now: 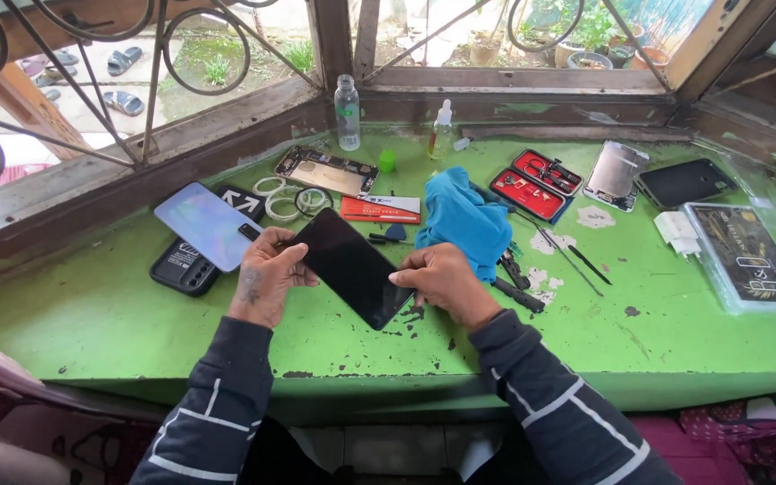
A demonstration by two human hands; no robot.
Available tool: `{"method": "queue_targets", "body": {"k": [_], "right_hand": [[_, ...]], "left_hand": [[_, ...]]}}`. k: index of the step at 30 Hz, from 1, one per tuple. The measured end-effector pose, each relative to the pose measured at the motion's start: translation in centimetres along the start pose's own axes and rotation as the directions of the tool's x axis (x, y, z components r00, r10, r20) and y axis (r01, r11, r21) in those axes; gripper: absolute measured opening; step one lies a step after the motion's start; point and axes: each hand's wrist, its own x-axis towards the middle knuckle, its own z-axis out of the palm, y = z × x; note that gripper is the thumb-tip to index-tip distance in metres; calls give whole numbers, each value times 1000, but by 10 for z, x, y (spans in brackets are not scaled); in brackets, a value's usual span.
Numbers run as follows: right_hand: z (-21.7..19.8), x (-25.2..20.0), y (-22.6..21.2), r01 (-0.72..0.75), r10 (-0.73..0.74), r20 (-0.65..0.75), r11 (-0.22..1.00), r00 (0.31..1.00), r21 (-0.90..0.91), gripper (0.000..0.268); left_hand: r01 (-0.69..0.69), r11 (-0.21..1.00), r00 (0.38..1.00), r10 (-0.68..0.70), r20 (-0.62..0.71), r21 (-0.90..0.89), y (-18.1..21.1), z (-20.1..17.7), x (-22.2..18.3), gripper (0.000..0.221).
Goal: Cleaning a smartphone screen with a microfiber cloth and inspecting it during a repair process.
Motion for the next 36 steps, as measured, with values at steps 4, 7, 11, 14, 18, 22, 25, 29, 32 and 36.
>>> {"method": "queue_targets", "body": {"k": [4, 7, 11, 14, 18, 22, 25, 29, 32, 36], "right_hand": [[-17, 15, 15, -45, 47, 38, 997, 998, -64, 16], [-29, 20, 15, -111, 124, 131, 988, 984, -104, 14], [-32, 26, 16, -86, 100, 138, 991, 985, -100, 13], [-32, 29, 17, -88, 101, 121, 990, 987, -109, 13], [-33, 29, 14, -102, 106, 22, 983, 994, -154, 14], [-33, 37, 18, -67, 61, -47, 990, 997, -122, 15], [-36, 44, 27, -57, 48, -87, 992, 995, -109, 16], [-36, 43, 28, -49, 35, -91, 985, 995, -164, 15], [-36, 43, 32, -41, 22, -105, 982, 994, -184, 15], [-33, 42, 29, -42, 16, -115, 972, 993, -230, 16]], "left_hand": [[-12, 990, 999, 7, 40, 140, 18, 0, -15, 23], [92, 870, 987, -144, 71, 485, 39, -1, -24, 39], [-10, 506, 987, -134, 90, 863, 43, -3, -16, 42], [-1, 425, 989, -135, 65, 905, 43, 3, -13, 38], [60, 396, 982, -188, 17, 916, 54, 18, -25, 47], [-40, 328, 982, -160, 97, 944, 51, 14, -25, 45], [-47, 337, 981, -163, 107, 940, 53, 17, -25, 35], [-102, 245, 970, -192, 151, 964, 46, 16, -16, 36], [-94, 209, 967, -214, 139, 973, 43, 15, -8, 37], [-96, 192, 962, -235, 141, 977, 43, 14, -4, 37]]}}
